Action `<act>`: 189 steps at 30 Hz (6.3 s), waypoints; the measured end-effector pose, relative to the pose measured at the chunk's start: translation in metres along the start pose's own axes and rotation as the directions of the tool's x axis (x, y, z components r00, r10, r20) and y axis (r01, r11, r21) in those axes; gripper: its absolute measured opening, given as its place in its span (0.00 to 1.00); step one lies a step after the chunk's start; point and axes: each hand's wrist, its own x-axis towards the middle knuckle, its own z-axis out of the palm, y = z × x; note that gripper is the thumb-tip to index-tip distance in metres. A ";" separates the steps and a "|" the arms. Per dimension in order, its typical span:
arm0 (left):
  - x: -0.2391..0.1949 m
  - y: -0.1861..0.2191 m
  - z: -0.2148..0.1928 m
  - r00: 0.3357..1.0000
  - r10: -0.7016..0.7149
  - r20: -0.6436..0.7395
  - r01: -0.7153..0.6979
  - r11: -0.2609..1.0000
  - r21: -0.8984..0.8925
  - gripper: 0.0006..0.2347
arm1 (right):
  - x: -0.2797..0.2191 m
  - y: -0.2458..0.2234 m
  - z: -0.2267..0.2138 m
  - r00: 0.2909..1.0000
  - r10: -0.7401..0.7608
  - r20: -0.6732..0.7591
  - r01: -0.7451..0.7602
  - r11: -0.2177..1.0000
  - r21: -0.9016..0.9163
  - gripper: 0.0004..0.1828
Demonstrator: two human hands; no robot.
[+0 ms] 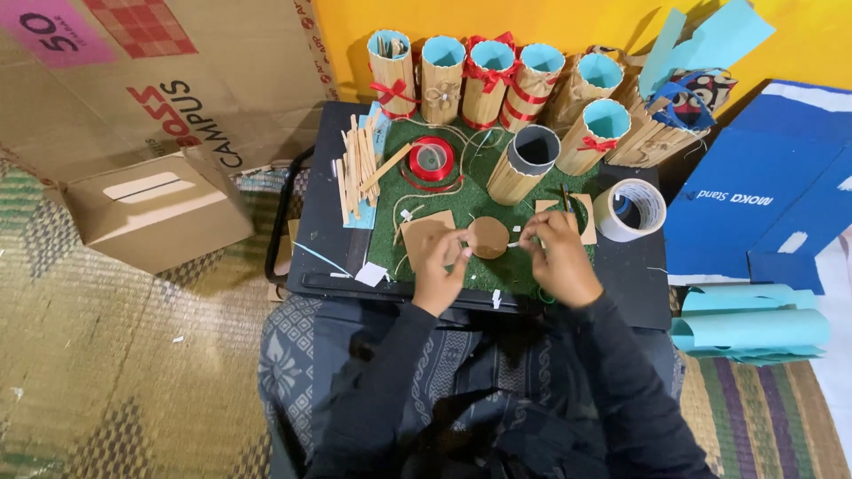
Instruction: Cutting cardboard into circular and rectangular shapes using scissors for a handcraft project
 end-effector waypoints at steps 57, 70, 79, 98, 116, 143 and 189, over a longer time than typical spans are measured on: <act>-0.001 0.009 0.025 0.965 -0.061 0.256 -0.099 0.817 0.569 0.21 | -0.018 0.052 0.046 0.931 0.328 0.159 -0.300 0.937 -0.177 0.09; 0.011 0.030 0.012 0.988 -0.044 0.146 -0.013 0.929 0.370 0.26 | 0.025 -0.015 0.017 0.978 0.083 -0.193 -0.071 0.995 0.069 0.43; 0.007 0.022 0.020 0.998 0.032 0.053 -0.052 0.891 0.451 0.18 | 0.105 0.044 0.007 0.816 0.546 -0.186 -0.486 0.825 0.289 0.30; 0.003 0.016 0.022 0.996 -0.042 0.082 -0.009 0.843 0.537 0.16 | 0.028 0.006 0.002 0.799 0.423 -0.427 -0.355 0.905 0.233 0.44; -0.007 0.037 0.011 0.956 0.279 0.086 -0.292 0.905 0.308 0.10 | -0.082 0.111 -0.003 0.703 0.205 -0.681 -0.435 0.882 -0.182 0.14; -0.029 0.075 0.007 0.840 0.538 -0.061 -0.498 0.812 0.305 0.12 | -0.072 -0.011 0.012 0.890 0.024 -0.455 0.142 0.934 0.328 0.09; -0.054 0.056 -0.006 0.988 0.156 -0.024 -0.157 0.967 -0.198 0.08 | -0.175 0.073 0.016 0.793 0.579 -0.188 -0.097 0.425 0.900 0.21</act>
